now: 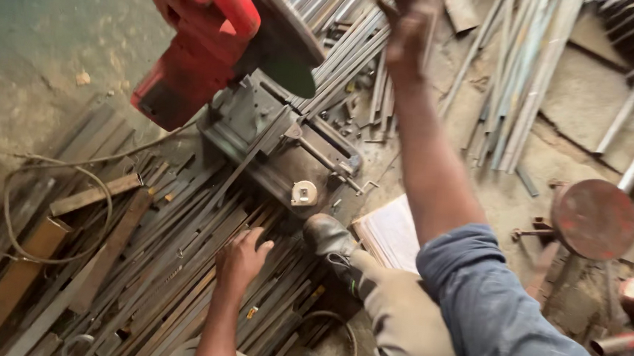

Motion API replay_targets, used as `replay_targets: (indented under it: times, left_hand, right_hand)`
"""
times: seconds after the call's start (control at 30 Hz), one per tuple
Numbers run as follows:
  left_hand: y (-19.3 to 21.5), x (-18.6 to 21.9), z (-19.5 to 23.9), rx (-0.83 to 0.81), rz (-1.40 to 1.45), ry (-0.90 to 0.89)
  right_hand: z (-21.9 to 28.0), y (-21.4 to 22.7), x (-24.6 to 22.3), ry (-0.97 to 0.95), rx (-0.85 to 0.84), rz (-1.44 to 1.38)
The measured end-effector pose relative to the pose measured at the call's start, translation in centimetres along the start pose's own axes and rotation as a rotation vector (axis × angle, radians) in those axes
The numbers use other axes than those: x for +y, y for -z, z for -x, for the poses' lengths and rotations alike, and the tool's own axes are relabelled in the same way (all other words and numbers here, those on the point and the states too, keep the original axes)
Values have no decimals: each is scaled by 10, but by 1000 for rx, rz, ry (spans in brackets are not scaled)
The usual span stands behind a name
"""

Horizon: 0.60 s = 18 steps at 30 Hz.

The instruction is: The person uses a red chop saw to cut metal rods, holding the rods against the saw guide by hand and lowering the saw blade through the metal.

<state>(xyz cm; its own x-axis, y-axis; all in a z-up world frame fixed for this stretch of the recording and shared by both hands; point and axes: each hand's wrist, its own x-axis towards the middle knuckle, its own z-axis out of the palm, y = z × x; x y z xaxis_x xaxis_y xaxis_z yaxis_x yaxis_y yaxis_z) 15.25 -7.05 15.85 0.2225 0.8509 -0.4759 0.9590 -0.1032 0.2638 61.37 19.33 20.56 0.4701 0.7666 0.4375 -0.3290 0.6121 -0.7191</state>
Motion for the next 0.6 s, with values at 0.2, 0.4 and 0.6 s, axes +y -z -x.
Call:
replay_targets:
  times: [0.2,0.4,0.6]
  left_hand:
    - [35,13,1,-71,173,8]
    - [28,1,-13,-49,242,-20]
    - [1,-14,-24,-76,252,24]
  right_hand:
    - [72,121,96,-538,506,-51]
    - [132,106,173,-1024,486,464]
    - [145,98,245,-1002,542,152]
